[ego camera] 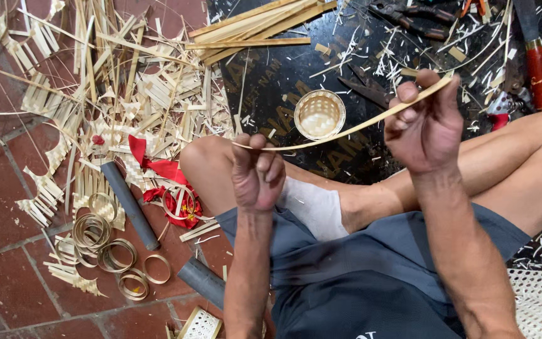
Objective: The person sits on the floor and assembles a woven bamboo basket: they bend a thin bamboo strip, fit a round woven base into the woven wall, press a bamboo rim ring around the top edge, tap it into place using a metal tube, and apply glue from a squeeze bottle to secure the rim.
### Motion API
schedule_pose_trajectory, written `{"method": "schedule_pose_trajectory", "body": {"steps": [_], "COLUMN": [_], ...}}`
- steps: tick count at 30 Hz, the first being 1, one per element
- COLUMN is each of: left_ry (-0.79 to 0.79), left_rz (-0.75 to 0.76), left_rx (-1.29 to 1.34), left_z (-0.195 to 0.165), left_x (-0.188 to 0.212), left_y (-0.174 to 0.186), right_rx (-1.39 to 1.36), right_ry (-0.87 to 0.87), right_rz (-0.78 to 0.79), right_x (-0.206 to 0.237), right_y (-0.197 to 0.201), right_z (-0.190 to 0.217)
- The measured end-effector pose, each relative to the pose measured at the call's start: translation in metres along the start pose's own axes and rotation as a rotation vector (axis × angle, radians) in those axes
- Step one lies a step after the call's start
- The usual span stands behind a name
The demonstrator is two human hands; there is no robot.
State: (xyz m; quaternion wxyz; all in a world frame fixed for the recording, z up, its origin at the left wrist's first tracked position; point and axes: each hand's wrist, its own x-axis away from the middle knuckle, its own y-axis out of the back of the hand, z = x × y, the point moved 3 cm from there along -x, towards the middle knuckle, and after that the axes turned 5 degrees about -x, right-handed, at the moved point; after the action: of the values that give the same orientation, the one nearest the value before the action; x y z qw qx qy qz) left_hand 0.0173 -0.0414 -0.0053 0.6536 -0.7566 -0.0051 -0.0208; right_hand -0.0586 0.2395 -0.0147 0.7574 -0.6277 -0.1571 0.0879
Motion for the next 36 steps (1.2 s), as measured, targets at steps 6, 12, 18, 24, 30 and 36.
{"method": "schedule_pose_trajectory", "body": {"steps": [6,12,18,24,30,36], "left_ry": [0.032,-0.452,-0.497,-0.501,-0.541,-0.446], "left_rz": [0.397,0.897,0.91,0.9,0.841,0.725], "left_rx": [-1.174,-2.165,-2.248,-2.326,-2.408,-2.556], "left_z": [-0.028,0.003,0.018,0.028,0.036,0.052], "left_x": [-0.029,-0.038,-0.027,-0.03,-0.039,-0.043], "left_y": [-0.053,-0.053,-0.029,-0.022,-0.015,-0.002], "right_rx": [1.147,2.085,2.18,2.175,2.142,2.093], "right_ry": [-0.16,0.174,0.25,0.302,0.337,0.362], "right_rz": [0.596,1.13,1.133,1.13,1.156,1.183], "right_x": [-0.031,-0.032,-0.026,-0.028,-0.028,-0.028], "right_y": [-0.088,-0.069,-0.039,-0.034,-0.03,-0.03], "right_z": [0.019,-0.026,-0.031,-0.035,-0.035,-0.035]}}
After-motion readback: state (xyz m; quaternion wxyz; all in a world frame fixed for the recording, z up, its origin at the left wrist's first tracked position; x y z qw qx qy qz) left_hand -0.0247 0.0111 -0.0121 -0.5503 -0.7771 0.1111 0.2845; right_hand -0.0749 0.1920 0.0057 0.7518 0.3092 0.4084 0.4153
